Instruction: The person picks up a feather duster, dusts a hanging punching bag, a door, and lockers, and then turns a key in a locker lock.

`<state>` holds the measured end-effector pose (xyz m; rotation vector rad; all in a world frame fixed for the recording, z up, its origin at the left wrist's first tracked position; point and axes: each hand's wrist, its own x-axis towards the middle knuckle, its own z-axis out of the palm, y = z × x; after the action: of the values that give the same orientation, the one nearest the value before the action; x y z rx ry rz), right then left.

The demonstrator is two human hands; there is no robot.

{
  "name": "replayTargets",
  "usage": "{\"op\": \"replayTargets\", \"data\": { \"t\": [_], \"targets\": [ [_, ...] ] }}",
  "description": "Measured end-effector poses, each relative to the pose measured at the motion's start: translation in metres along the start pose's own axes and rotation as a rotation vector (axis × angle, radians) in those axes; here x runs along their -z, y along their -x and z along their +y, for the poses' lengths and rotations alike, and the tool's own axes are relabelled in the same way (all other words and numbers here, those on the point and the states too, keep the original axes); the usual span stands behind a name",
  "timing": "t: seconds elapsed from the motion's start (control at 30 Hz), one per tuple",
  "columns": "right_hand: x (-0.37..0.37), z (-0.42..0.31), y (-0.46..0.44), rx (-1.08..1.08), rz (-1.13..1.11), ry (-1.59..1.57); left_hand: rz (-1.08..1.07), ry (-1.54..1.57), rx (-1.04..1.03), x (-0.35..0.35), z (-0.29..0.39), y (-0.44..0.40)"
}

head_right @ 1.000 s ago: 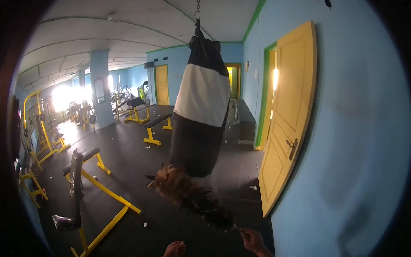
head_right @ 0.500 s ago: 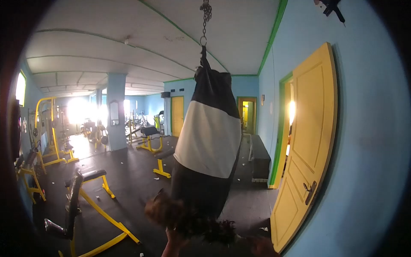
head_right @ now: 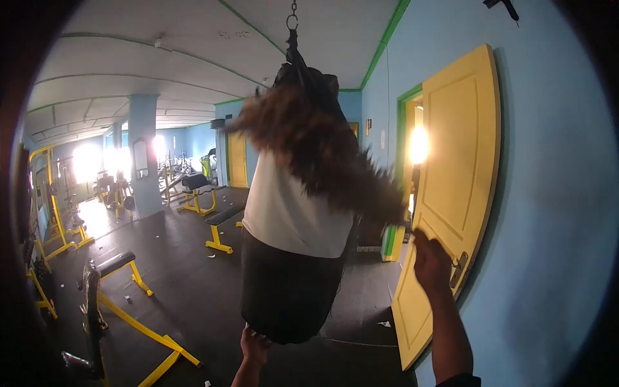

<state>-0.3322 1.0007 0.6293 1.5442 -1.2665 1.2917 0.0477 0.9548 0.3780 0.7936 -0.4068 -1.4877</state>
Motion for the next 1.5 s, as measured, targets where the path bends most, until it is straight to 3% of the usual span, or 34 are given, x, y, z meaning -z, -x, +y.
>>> {"op": "replayTargets", "data": {
  "t": [0.03, 0.07, 0.13, 0.17, 0.23, 0.3, 0.37, 0.47, 0.53, 0.7, 0.73, 0.8, 0.9, 0.93, 1.03, 1.13, 1.23, 1.33, 1.37, 1.43, 1.5],
  "targets": [
    [0.006, -0.007, -0.018, 0.039, 0.074, -0.06, 0.077, -0.159, -0.123, -0.001, 0.002, 0.003],
    [0.006, -0.005, -0.032, 0.071, 0.115, -0.063, 0.08, -0.16, -0.118, -0.001, 0.0, 0.004],
    [0.016, -0.026, -0.053, 0.016, 0.12, 0.028, 0.112, -0.428, -0.592, -0.003, -0.001, 0.006],
    [0.02, -0.036, -0.055, 0.022, 0.109, 0.022, 0.124, -0.425, -0.586, -0.003, 0.001, 0.01],
    [0.027, -0.058, -0.058, 0.074, 0.06, 0.037, 0.102, -0.779, -0.706, -0.013, 0.017, 0.028],
    [0.038, -0.081, -0.045, 0.288, -0.173, 0.291, 0.104, -0.869, -0.793, -0.021, 0.028, 0.036],
    [0.045, -0.116, -0.03, 0.518, -0.362, 0.304, 0.112, -0.969, -0.874, -0.019, 0.03, 0.036],
    [0.057, -0.154, -0.036, 0.582, -0.609, 0.267, 0.133, -1.075, -0.993, -0.013, 0.031, 0.026],
    [0.067, -0.161, -0.06, 0.56, -0.529, 0.341, 0.178, -1.122, -1.093, -0.017, 0.035, 0.029],
    [0.069, -0.154, -0.129, 0.264, 0.015, 0.539, 0.178, -1.225, -1.119, -0.03, 0.047, 0.036],
    [0.068, -0.157, -0.138, 0.264, 0.017, 0.537, 0.188, -1.287, -1.138, -0.034, 0.049, 0.038],
    [0.068, -0.171, -0.148, 0.187, -0.011, 0.636, 0.173, -1.328, -1.101, -0.046, 0.053, 0.047],
    [0.067, -0.202, -0.106, 0.448, -0.209, 0.747, 0.136, -1.387, -1.097, -0.056, 0.045, 0.053],
    [0.069, -0.209, -0.089, 0.599, -0.272, 0.733, 0.116, -1.403, -1.137, -0.06, 0.042, 0.055],
    [0.077, -0.226, -0.062, 0.705, -0.617, 0.415, 0.043, -1.467, -1.145, -0.071, 0.03, 0.061],
    [0.086, -0.222, -0.075, 0.675, -0.562, 0.44, -0.066, -1.483, -1.189, -0.076, 0.015, 0.067],
    [0.086, -0.201, -0.103, 0.434, -0.256, 0.707, -0.133, -1.605, -1.173, -0.08, 0.011, 0.076],
    [0.08, -0.176, -0.121, 0.336, -0.08, 0.668, -0.081, -1.593, -1.213, -0.081, -0.002, 0.078],
    [0.082, -0.176, -0.111, 0.337, -0.087, 0.665, -0.08, -1.596, -1.205, -0.082, -0.006, 0.082],
    [0.091, -0.181, -0.068, 0.555, -0.345, 0.689, -0.092, -1.655, -1.22, -0.081, -0.004, 0.09],
    [0.102, -0.189, -0.029, 0.662, -0.563, 0.463, -0.15, -1.686, -1.192, -0.061, -0.016, 0.083]
  ]
}}
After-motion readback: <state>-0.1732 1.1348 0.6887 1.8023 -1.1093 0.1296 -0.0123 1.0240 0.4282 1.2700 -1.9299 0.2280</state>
